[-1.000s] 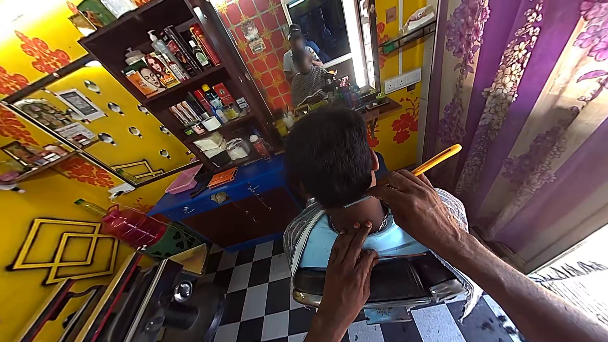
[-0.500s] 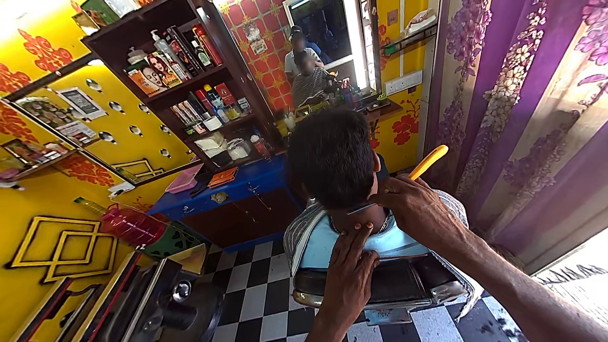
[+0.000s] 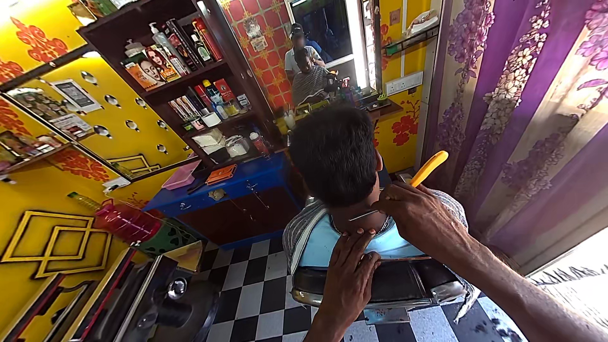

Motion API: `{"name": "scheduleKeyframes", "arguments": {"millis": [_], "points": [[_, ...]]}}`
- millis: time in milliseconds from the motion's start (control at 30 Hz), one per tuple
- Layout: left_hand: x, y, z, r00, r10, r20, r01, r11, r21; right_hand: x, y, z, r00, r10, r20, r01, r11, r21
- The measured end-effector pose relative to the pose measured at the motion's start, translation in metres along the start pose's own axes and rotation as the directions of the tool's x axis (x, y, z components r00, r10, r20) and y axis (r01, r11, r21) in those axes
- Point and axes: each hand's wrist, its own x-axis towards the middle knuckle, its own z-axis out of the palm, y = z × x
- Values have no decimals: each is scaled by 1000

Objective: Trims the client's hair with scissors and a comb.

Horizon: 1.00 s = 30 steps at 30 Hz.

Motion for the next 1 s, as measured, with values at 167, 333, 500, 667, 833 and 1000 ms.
{"name": "scheduleKeyframes", "arguments": {"millis": [167,333,500,667,833,1000], "points": [[0,0,0,1000,-1,16,1,1000,-8,1,-1,-1,992,38,-120,-37,999,8],[1,-1,-4,999,10,35,-8,998,-68,-21,-2,3,996,60,-61,-57,997,54],[12,-27,-49,967,-58,-249,7,979,-203,-52,31,-13,821,474,-318,-446,880,163],[25,-76,-80,855,-264,-447,103,930,-353,-108,74,15,806,541,-241,-566,824,-43],[13,-97,-67,966,-79,-246,-4,948,-319,-84,22,-14,645,662,-382,-646,739,191],[10,-70,-52,984,179,17,-164,929,-331,-33,-45,-23,910,339,-240,-349,937,2]]}}
